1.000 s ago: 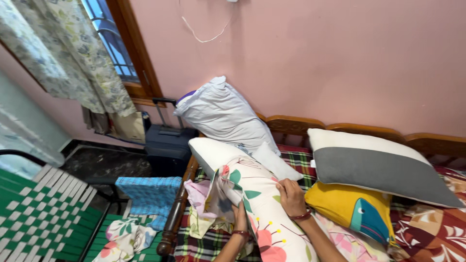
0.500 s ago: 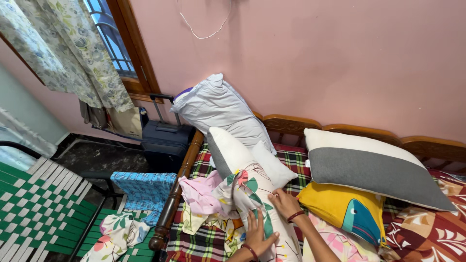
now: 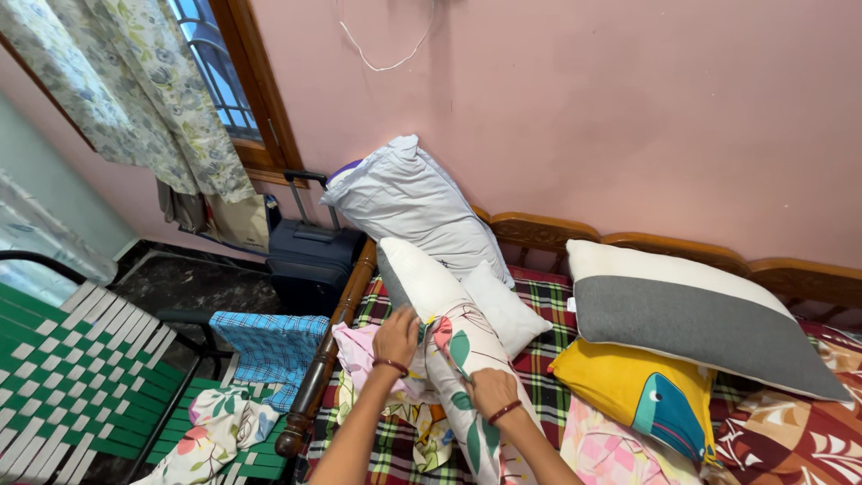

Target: The person removes a floral pillowcase from a pillow by hand, then removes a second pillowcase from another pillow. The removed pillowcases are placed on the bed, and the bare pillows are stacked.

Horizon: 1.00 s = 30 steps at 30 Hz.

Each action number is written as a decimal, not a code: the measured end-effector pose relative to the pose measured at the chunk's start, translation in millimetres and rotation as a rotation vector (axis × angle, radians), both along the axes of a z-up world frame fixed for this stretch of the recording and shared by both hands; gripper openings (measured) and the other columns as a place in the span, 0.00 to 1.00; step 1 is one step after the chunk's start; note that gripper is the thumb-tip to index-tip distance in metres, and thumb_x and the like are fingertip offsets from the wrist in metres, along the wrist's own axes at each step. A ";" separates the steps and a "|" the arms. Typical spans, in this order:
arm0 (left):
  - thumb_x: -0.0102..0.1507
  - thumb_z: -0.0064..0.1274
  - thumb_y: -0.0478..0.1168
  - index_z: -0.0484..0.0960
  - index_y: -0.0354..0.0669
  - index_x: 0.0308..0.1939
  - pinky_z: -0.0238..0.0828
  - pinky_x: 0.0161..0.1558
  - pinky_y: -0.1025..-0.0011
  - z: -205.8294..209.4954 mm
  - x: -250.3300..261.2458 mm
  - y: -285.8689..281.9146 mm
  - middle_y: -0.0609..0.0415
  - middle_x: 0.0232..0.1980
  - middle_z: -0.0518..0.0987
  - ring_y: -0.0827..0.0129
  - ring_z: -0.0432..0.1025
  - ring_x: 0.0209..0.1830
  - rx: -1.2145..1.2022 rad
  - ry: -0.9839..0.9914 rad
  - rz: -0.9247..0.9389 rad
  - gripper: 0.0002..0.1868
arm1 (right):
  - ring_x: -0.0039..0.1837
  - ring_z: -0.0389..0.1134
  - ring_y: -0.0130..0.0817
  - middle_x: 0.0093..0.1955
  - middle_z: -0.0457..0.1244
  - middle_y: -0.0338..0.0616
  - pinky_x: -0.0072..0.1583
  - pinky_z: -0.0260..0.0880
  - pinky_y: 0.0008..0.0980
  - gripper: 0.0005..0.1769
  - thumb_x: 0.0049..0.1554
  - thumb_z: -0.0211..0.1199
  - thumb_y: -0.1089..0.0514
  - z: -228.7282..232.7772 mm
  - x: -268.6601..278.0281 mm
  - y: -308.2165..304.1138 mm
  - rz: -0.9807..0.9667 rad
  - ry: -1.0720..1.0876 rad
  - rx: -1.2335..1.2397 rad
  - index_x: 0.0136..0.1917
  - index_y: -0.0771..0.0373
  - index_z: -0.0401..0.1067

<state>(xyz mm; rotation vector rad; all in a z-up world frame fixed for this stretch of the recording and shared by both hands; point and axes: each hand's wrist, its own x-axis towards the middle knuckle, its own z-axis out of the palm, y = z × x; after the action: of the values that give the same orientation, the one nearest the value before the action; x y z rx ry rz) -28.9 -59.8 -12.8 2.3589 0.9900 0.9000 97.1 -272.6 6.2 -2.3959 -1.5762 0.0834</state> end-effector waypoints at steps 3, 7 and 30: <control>0.68 0.39 0.54 0.69 0.54 0.71 0.56 0.66 0.42 6.4 20.0 14.5 0.52 0.78 0.60 0.54 0.58 0.75 0.150 0.389 -0.201 0.27 | 0.40 0.70 0.56 0.36 0.68 0.55 0.45 0.69 0.53 0.22 0.58 0.60 0.43 -7.4 -2.6 -23.5 -0.048 0.024 0.003 0.34 0.62 0.78; 0.71 0.33 0.52 0.57 0.57 0.78 0.46 0.74 0.40 9.9 51.0 13.5 0.62 0.84 0.50 0.62 0.47 0.82 -0.019 0.619 -0.204 0.30 | 0.40 0.70 0.55 0.35 0.67 0.53 0.44 0.69 0.52 0.21 0.58 0.60 0.44 -16.3 -8.9 -52.6 -0.066 -0.002 0.049 0.33 0.62 0.76; 0.65 0.35 0.47 0.54 0.39 0.78 0.37 0.78 0.60 -1.4 66.4 17.5 0.41 0.83 0.47 0.41 0.37 0.83 -0.145 0.461 -0.462 0.37 | 0.43 0.72 0.56 0.38 0.69 0.57 0.47 0.71 0.52 0.22 0.57 0.59 0.41 33.5 13.0 57.1 -0.093 0.060 -0.055 0.37 0.62 0.77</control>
<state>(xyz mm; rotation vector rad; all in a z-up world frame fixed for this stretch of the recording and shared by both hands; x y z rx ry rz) 37.6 -42.3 -14.2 2.5584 0.5858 0.1095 110.1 -215.5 39.6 -2.4801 -1.4516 0.1804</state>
